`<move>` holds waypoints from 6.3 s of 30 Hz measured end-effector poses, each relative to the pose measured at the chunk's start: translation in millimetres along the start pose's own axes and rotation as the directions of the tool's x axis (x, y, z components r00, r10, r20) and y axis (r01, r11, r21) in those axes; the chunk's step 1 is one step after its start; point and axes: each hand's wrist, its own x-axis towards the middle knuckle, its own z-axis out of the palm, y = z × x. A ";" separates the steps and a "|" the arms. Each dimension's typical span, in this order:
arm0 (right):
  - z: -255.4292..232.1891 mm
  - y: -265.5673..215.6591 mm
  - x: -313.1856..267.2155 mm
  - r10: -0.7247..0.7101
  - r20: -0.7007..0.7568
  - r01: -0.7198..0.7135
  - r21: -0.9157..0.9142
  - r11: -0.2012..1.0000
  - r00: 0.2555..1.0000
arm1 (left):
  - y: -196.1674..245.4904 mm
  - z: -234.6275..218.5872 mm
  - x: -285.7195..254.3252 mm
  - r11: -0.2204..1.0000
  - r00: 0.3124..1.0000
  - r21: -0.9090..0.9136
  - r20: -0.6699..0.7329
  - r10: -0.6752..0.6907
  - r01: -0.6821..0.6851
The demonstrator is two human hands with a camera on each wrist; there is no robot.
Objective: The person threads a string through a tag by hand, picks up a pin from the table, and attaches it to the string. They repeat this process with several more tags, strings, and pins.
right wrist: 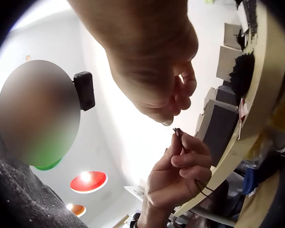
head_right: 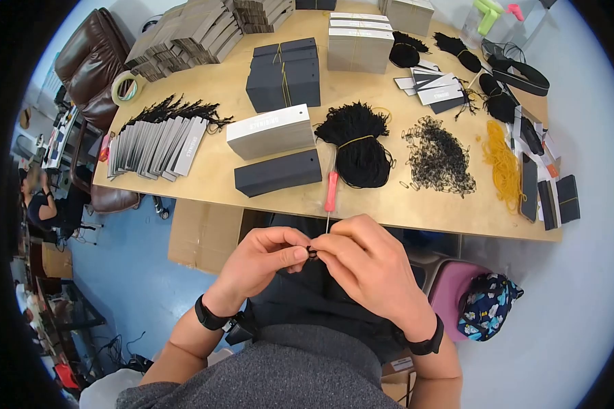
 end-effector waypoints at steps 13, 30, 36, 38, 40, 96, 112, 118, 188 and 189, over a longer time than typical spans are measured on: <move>-1.5 1.7 4.0 -0.225 0.158 0.254 -0.194 0.948 0.961 | 7.3 2.0 -4.6 0.990 0.996 0.111 -0.004 -0.089 0.089; 20.3 -9.6 -3.0 -0.168 -0.128 0.138 -0.213 0.967 0.978 | -0.9 7.6 -6.7 0.873 0.954 0.450 -0.126 0.270 -0.188; 28.7 -3.2 -0.7 -0.210 -0.102 0.166 -0.327 0.930 0.972 | -2.8 5.1 -7.2 0.944 0.964 0.275 -0.143 0.226 -0.180; 30.8 -1.4 -2.4 -0.205 -0.097 0.158 -0.358 0.920 0.974 | -2.5 5.0 -6.8 0.974 0.977 0.197 -0.160 0.143 -0.110; 31.2 0.4 -1.1 -0.210 -0.098 0.157 -0.391 0.907 0.973 | -5.8 1.0 -5.5 0.997 0.989 0.057 -0.137 0.063 -0.056; -7.2 26.9 -33.3 0.508 0.311 -0.581 0.597 0.554 0.804 | 109.5 -19.0 64.7 -0.210 0.753 0.947 0.319 0.575 -0.242; -0.1 20.3 -45.0 0.513 0.340 -0.603 0.592 0.534 0.788 | 70.8 -28.5 77.6 -0.013 0.822 0.976 0.190 0.537 -0.217; 3.0 17.0 -45.1 0.519 0.338 -0.605 0.598 0.526 0.785 | 70.6 -36.1 80.3 -0.074 0.774 0.954 0.280 0.569 -0.291; 56.4 66.2 -67.1 0.431 0.714 -0.759 0.644 -0.097 0.551 | -38.2 -34.1 23.2 0.677 0.930 0.638 0.266 0.252 -0.366; 55.1 65.2 -67.0 0.431 0.715 -0.759 0.644 -0.099 0.551 | -37.3 -33.3 18.5 0.704 0.945 0.630 0.227 0.236 -0.327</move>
